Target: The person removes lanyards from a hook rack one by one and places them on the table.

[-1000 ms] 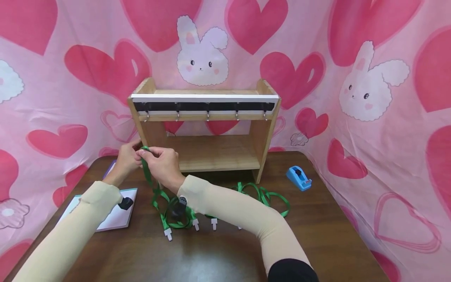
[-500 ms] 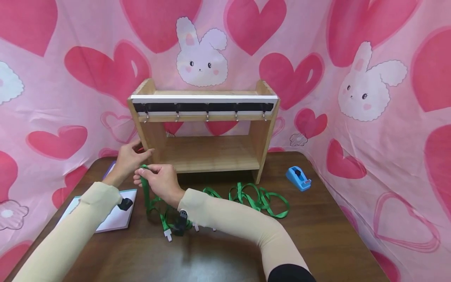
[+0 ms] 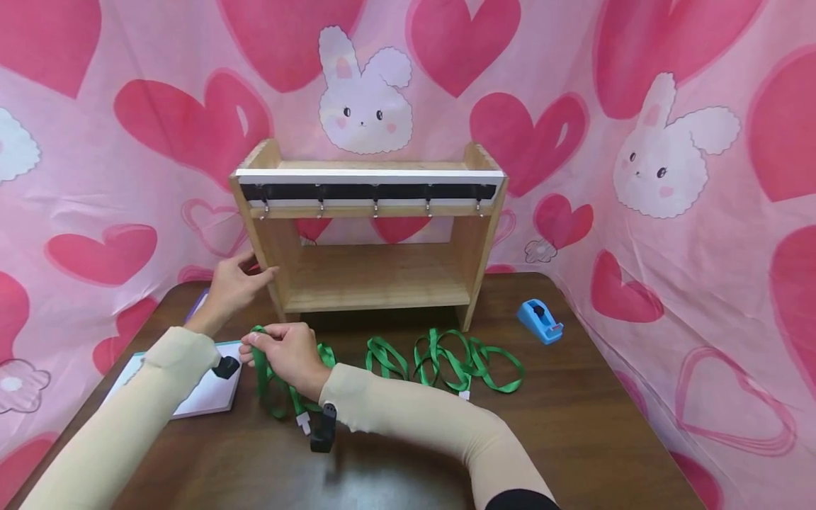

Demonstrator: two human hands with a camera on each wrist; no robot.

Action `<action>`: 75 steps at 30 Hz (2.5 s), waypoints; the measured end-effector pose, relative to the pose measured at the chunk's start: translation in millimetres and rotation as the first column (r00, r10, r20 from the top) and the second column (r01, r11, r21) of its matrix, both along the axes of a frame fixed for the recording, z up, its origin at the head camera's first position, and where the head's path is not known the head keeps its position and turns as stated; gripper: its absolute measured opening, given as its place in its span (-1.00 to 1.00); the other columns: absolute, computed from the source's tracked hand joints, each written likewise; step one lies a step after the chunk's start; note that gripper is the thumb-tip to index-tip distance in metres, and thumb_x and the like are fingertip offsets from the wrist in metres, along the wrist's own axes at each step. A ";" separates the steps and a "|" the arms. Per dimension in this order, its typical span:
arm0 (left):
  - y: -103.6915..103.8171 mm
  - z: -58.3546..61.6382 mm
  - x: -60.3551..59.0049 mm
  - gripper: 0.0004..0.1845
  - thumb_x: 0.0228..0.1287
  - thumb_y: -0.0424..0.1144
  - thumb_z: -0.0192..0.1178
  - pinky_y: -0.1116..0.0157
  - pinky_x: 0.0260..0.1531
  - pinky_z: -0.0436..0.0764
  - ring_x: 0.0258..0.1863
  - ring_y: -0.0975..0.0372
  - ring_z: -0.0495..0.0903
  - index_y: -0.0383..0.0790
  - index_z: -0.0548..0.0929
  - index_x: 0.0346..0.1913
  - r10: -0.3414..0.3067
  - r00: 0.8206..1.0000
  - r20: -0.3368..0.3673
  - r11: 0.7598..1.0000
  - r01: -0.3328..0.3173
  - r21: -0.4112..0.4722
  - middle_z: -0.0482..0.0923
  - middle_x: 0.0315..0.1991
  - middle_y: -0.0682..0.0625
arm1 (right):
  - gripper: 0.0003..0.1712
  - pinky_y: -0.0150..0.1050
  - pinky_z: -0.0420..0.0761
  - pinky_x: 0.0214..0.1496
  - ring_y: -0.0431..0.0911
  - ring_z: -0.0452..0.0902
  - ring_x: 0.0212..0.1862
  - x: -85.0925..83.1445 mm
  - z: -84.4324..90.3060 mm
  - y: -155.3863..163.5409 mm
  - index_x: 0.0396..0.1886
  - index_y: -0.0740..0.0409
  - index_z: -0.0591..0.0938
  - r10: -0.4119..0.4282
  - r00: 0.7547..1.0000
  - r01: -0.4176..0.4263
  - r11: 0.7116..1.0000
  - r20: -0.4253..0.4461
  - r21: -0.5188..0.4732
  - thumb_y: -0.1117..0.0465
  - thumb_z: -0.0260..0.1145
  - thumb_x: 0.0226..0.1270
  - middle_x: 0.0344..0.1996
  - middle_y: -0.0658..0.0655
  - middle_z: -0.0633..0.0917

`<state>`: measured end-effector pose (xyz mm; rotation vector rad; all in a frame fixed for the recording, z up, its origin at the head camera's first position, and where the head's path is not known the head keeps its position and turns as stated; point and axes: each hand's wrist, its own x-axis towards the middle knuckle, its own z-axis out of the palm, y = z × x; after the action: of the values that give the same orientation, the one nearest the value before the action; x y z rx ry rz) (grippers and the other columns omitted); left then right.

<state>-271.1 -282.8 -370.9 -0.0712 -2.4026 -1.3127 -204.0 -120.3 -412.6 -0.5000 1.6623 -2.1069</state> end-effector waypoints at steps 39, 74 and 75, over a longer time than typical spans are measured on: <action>-0.6 1.3 1.8 -0.31 0.34 -0.15 0.34 -0.05 0.09 0.67 0.21 -0.16 0.63 -0.21 0.41 0.48 -0.008 0.999 0.038 1.000 0.008 0.006 0.55 0.30 -0.34 | -0.77 -0.31 0.81 -0.23 -0.08 0.82 -0.31 -0.4 -68.0 -21.6 -0.17 0.43 0.77 -0.163 0.987 0.161 0.985 0.015 0.068 0.29 0.33 0.39 -0.32 0.27 0.84; 0.3 1.7 3.2 -0.33 0.34 -0.20 0.33 -0.02 0.06 0.68 0.21 -0.15 0.64 -0.24 0.41 0.47 -0.003 0.999 0.054 1.000 0.003 0.000 0.57 0.28 -0.34 | -0.89 -0.55 0.71 -0.25 -0.31 0.78 -0.34 -1.5 -92.8 -26.0 -0.28 0.10 0.86 -0.236 0.958 0.274 0.919 -0.162 0.283 0.27 0.42 0.30 -0.38 -0.03 0.86; 0.3 1.8 3.2 -0.34 0.34 -0.20 0.33 -0.02 0.07 0.68 0.21 -0.15 0.64 -0.24 0.41 0.47 -0.003 0.999 0.054 1.000 0.003 -0.001 0.57 0.28 -0.34 | -0.89 -0.55 0.71 -0.25 -0.32 0.78 -0.35 -1.1 -92.6 -26.0 -0.28 0.09 0.86 -0.238 0.957 0.277 0.918 -0.164 0.283 0.28 0.42 0.30 -0.39 -0.03 0.86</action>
<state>-267.9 -282.5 -369.1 -0.0402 -2.4486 -1.3313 -205.1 -146.3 -505.2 -0.3362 2.1850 -1.9699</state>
